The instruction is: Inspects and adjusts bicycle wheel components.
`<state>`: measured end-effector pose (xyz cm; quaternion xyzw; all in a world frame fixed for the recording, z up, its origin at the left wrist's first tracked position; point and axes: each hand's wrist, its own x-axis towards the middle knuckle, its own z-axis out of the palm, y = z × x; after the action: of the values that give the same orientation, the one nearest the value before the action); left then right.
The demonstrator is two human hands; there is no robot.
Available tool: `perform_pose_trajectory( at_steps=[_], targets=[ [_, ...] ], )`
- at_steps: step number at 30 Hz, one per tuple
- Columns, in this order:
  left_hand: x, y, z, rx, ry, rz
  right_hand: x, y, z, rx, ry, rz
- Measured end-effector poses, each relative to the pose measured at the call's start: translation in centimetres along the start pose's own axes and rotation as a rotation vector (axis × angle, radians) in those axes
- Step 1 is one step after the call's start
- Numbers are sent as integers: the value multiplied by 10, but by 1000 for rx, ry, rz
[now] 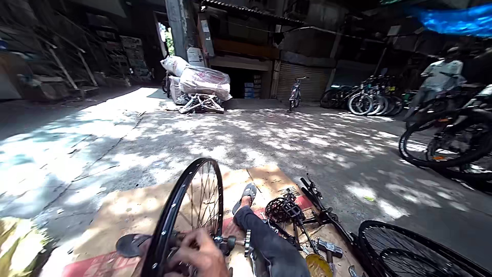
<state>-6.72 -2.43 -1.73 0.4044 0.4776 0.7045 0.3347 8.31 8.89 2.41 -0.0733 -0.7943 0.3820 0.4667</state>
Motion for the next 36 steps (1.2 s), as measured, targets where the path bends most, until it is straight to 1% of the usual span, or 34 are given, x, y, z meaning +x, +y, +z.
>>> perform_pose_trajectory(
  at_steps=[1,3,4,5,7,9,11,12,14,16,18,20,21,22,23,24,25,27,28,29,32,33,34,36],
  targets=[
    [2,8,14,61,57,24,-6,5,-6,1,-12,26],
    [6,31,41,134,255,-10,-30,21,-13,-8,-66,88],
    [4,43,49,144,294,-33,-48,31,-15,-15,-120,114],
    [4,49,46,135,262,-33,-69,41,-16,-28,-210,140],
    [16,38,20,68,60,36,-115,58,-15,-87,-465,152],
    [37,28,1,22,-89,62,-160,67,-11,-159,-710,100],
    [59,18,-6,-20,-162,53,-189,67,-5,-216,-849,29],
    [69,12,-5,-14,-150,67,-198,68,-1,-236,-868,-15],
    [84,4,-1,-23,-214,98,-206,73,5,-234,-855,-64],
    [81,-2,4,-78,-253,122,-207,77,9,-229,-871,-86],
    [55,-10,4,-113,-298,155,-210,80,11,-236,-882,-104],
    [5,-16,3,-176,-302,154,-213,81,12,-236,-881,-118],
    [-26,-15,3,-245,-290,100,-214,82,13,-234,-879,-123],
    [-57,-11,5,-303,-223,8,-215,82,14,-231,-875,-128],
    [-82,-7,10,-295,-64,-139,-216,82,15,-223,-868,-130],
    [-99,-8,8,-242,38,-312,-216,81,15,-217,-864,-127],
    [-109,-10,7,-144,97,-452,-215,80,16,-217,-859,-126],
    [-106,10,26,200,254,-720,-213,78,16,-223,-857,-119],
    [-102,19,36,314,304,-803,-213,77,16,-222,-857,-115],
    [-101,26,42,358,333,-825,-213,77,16,-222,-857,-115],
    [-118,32,35,240,341,-635,-214,79,17,-231,-853,-114],
    [-126,32,29,183,307,-542,-214,78,16,-229,-863,-100],
    [-135,26,18,131,232,-431,-214,78,15,-228,-875,-88],
    [-145,11,-7,88,17,-198,-214,78,15,-222,-876,-82]
  ],
)
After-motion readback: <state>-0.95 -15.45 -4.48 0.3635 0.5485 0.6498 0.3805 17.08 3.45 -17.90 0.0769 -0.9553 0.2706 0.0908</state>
